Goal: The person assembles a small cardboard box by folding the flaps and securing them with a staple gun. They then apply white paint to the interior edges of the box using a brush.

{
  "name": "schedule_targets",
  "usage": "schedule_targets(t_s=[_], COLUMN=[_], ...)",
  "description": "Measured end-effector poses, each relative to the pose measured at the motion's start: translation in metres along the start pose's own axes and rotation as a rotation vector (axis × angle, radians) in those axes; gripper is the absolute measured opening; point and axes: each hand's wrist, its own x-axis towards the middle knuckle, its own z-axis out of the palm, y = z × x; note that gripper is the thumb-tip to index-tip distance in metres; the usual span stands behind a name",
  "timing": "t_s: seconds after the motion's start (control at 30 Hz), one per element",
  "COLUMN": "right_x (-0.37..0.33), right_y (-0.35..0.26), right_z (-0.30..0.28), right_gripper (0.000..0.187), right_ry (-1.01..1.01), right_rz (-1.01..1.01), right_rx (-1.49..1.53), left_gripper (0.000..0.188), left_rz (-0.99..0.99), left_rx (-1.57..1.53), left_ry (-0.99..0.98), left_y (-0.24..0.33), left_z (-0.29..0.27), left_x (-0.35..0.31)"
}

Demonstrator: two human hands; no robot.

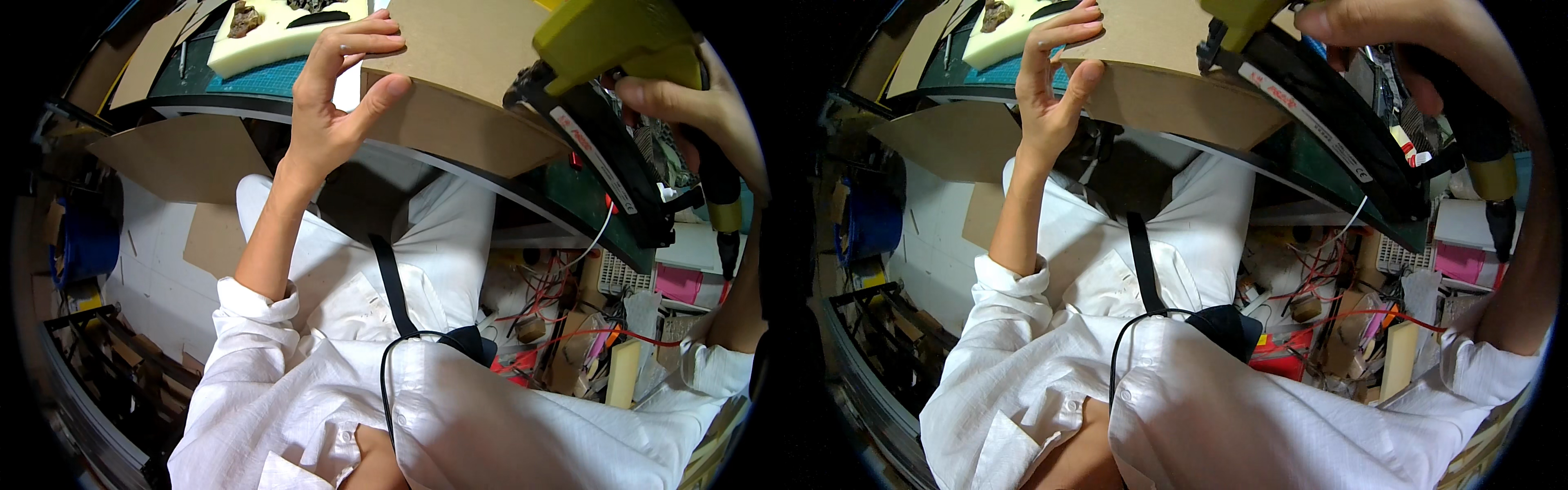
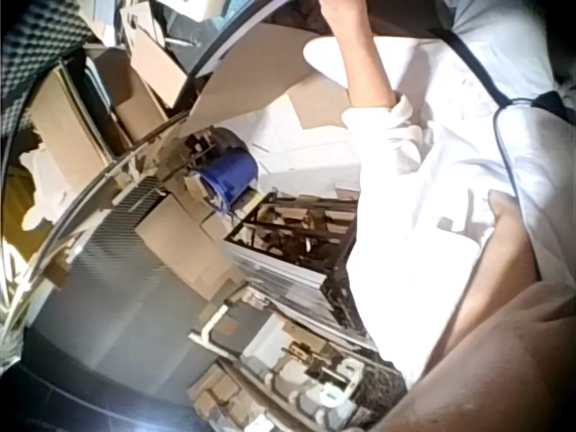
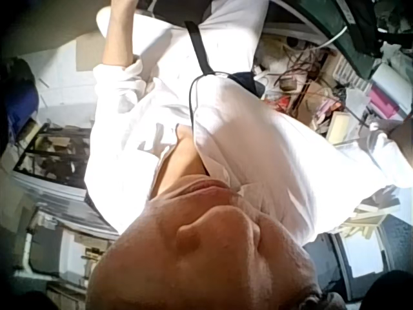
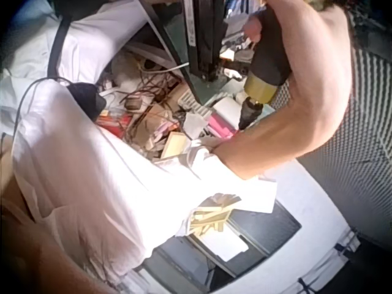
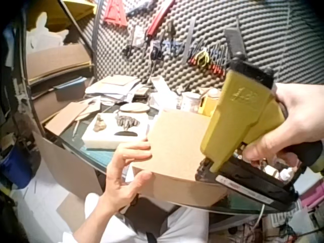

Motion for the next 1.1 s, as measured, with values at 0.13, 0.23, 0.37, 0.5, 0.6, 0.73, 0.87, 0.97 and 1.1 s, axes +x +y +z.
schedule_targets(t_s=[0.13,0.23,0.37,0.5,0.6,0.73,0.87,0.97,1.1], right_x=[-0.004,-0.012,-0.018,-0.026,-0.030,-0.035,-0.034,-0.027,-0.030], right_y=[0.008,0.013,0.028,0.033,0.029,0.028,0.033,0.035,0.038], right_z=[0.000,-0.005,-0.008,-0.012,-0.013,-0.010,-0.010,-0.007,-0.006], right_gripper=[0.059,0.059,0.059,0.059,0.059,0.056,0.055,0.055,0.054], right_ry=[-0.006,-0.005,-0.024,-0.045,-0.051,0.015,0.042,0.044,0.060], right_rz=[0.006,0.035,0.075,0.112,0.127,0.104,0.076,0.040,0.049], right_rx=[0.005,0.000,0.011,0.025,-0.018,-0.041,-0.046,-0.039,-0.047], left_gripper=[0.041,0.053,0.032,0.030,0.030,0.030,0.030,0.029,0.029], left_rz=[-0.019,-0.051,0.076,0.044,0.067,0.055,0.061,0.049,0.044], left_rx=[0.187,0.380,0.785,0.651,0.661,0.651,0.640,0.651,0.647], left_ry=[-0.033,-0.116,-0.265,-0.273,-0.292,-0.298,-0.308,-0.303,-0.305], left_y=[0.017,0.043,0.068,0.065,0.063,0.063,0.064,0.063,0.061], left_z=[-0.003,0.003,0.020,0.042,0.039,0.040,0.041,0.038,0.041], left_x=[0.007,0.022,0.033,0.035,0.034,0.034,0.035,0.032,0.032])
